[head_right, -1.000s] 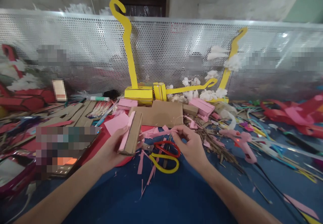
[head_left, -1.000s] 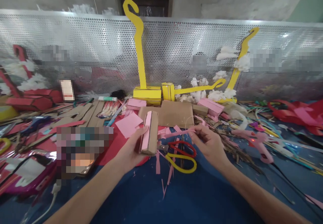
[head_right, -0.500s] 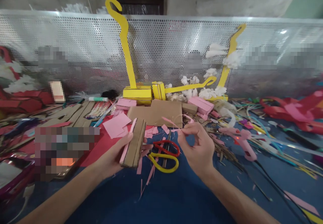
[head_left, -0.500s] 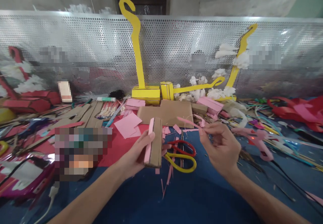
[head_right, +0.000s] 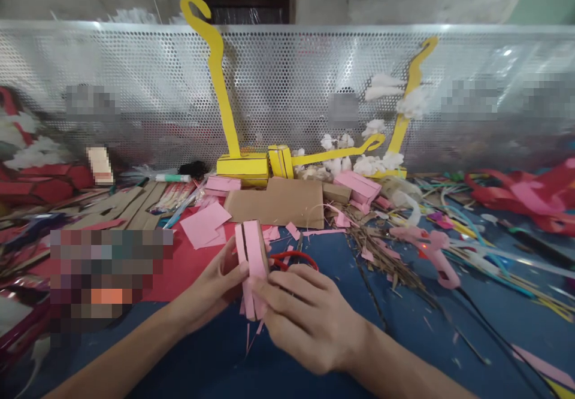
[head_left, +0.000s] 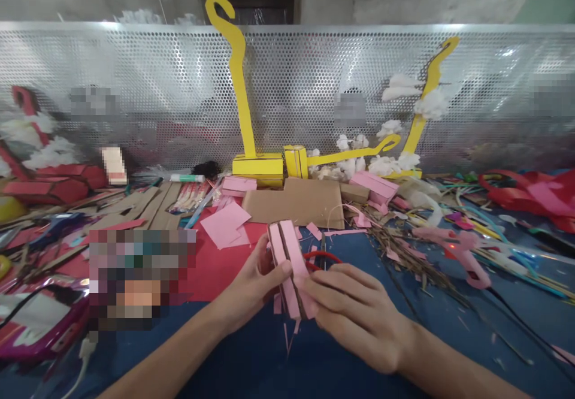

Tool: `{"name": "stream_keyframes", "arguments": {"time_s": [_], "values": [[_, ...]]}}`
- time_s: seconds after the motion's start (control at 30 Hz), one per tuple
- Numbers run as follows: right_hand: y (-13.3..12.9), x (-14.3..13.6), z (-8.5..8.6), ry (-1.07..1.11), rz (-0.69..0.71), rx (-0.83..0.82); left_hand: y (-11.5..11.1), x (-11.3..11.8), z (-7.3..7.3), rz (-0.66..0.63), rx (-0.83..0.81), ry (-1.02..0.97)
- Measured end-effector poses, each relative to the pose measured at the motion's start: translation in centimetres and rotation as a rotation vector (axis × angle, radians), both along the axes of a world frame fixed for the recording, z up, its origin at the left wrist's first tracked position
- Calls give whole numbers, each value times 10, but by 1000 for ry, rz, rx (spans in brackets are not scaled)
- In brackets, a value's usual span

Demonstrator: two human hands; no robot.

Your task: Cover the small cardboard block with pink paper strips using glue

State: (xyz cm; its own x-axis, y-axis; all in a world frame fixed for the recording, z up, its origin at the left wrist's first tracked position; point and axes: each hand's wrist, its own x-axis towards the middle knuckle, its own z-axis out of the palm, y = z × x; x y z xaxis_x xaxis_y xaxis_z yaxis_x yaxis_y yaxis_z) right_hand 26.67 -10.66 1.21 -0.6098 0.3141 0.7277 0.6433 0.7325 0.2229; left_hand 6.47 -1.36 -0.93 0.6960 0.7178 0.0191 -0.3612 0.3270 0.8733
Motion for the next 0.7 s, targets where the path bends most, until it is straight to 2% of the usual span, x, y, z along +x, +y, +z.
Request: {"name": "stream_keyframes", "arguments": {"time_s": [0.3, 0.47, 0.7], "values": [[4, -1, -14, -29, -50, -73, 5, 0, -1, 36, -1, -52], [3, -4, -10, -53, 1, -65, 4, -2, 1, 23, 39, -23], [5, -5, -7, -79, 6, -22, 10, -2, -4, 16, 82, -39]]}}
